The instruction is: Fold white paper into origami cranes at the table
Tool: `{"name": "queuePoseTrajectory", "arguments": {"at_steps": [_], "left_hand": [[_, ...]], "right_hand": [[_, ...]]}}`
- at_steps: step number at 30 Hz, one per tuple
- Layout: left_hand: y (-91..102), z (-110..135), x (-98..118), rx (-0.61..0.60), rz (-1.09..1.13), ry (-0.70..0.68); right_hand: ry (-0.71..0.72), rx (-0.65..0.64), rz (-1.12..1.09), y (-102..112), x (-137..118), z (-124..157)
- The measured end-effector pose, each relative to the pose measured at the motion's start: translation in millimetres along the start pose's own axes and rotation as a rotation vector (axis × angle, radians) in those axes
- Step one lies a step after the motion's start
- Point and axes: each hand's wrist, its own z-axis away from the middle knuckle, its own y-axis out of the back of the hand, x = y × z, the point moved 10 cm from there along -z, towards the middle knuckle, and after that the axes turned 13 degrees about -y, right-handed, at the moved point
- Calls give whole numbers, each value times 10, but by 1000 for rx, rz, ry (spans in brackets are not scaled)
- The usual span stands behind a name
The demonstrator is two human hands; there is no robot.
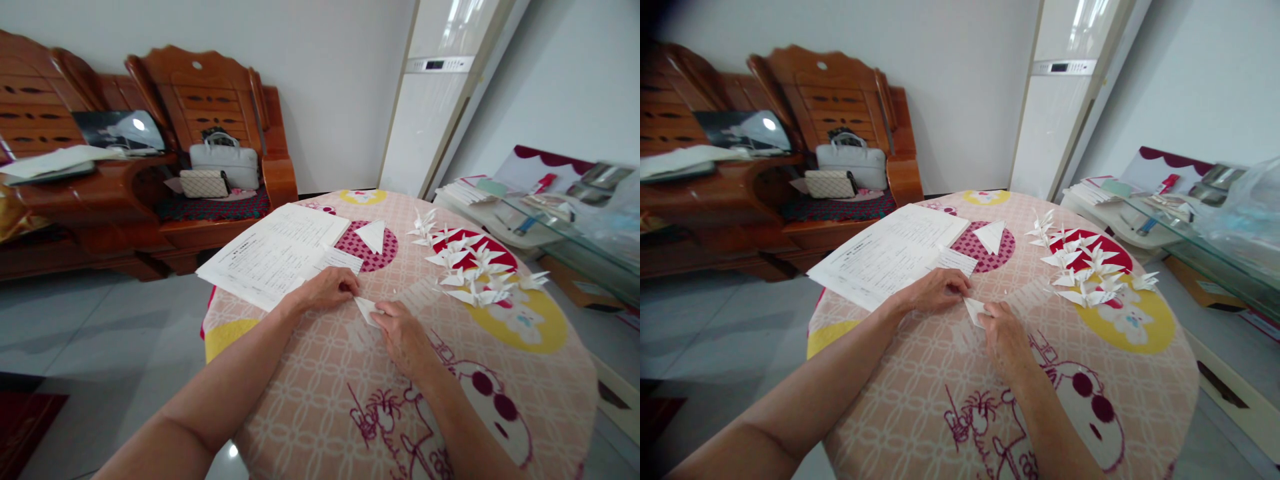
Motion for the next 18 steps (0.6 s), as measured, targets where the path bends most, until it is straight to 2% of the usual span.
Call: {"name": "queuePoseTrajectory", "arguments": {"at_steps": [5, 18], "left_hand": [[-39, -12, 102, -64, -161, 2], [-196, -21, 148, -57, -399, 13]], "right_hand": [[7, -14, -20, 12, -11, 9], [16, 28, -83, 63, 5, 4]]}}
